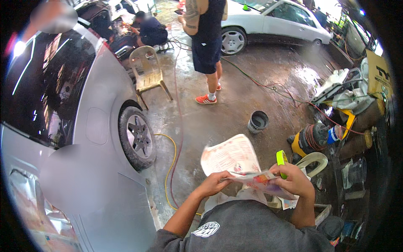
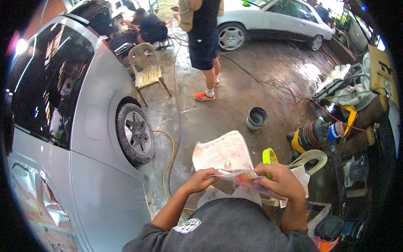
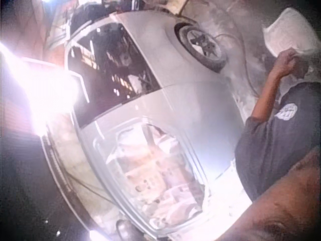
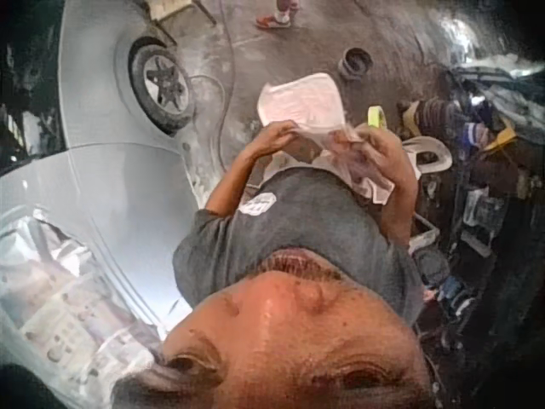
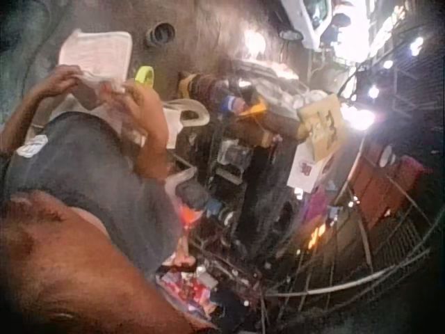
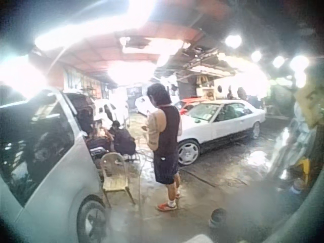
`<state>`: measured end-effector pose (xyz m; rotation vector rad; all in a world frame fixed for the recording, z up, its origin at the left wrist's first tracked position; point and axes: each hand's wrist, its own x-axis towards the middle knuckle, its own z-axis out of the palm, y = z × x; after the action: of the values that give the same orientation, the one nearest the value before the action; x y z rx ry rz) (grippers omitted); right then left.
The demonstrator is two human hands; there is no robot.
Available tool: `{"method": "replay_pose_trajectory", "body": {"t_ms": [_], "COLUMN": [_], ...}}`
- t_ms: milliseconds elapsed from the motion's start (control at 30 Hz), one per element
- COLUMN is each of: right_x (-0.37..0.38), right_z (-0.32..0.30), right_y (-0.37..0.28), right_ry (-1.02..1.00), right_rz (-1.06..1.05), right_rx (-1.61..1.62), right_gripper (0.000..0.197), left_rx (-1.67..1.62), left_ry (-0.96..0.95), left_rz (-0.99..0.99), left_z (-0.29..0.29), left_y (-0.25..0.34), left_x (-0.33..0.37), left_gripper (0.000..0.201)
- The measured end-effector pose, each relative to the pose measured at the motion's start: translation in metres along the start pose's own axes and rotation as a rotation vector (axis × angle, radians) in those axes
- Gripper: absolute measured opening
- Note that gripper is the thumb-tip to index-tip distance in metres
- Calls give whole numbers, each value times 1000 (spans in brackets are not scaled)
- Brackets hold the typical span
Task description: The person applies newspaper sheets to the side of a silver car using yellow masking tape. They smooth the paper against the vehicle's surface and secure the edges with tape, covering the door and window areas. The person handles the newspaper and tape roll repeatedly to ensure the masking is secure.
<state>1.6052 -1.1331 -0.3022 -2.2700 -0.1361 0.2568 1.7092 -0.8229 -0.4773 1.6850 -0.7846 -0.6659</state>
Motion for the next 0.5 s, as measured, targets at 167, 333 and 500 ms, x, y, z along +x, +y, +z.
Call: {"method": "replay_pose_trajectory", "body": {"t_ms": [167,333,500], "right_x": [31,54,80], "right_z": [16,44,30], "right_y": [1,3,42], "right_ry": [-245,-313,-157], "right_rz": [-29,-126,-122], "right_rx": [-68,80,-38], "right_gripper": [59,52,33], "left_rx": [157,253,214], "left_ry": [230,513,575], "left_rz": [-91,-335,-341], "left_z": [-34,-41,-34], "left_y": [39,53,66], "left_x": [-39,-60,-71], "left_gripper": [17,25,26]}}
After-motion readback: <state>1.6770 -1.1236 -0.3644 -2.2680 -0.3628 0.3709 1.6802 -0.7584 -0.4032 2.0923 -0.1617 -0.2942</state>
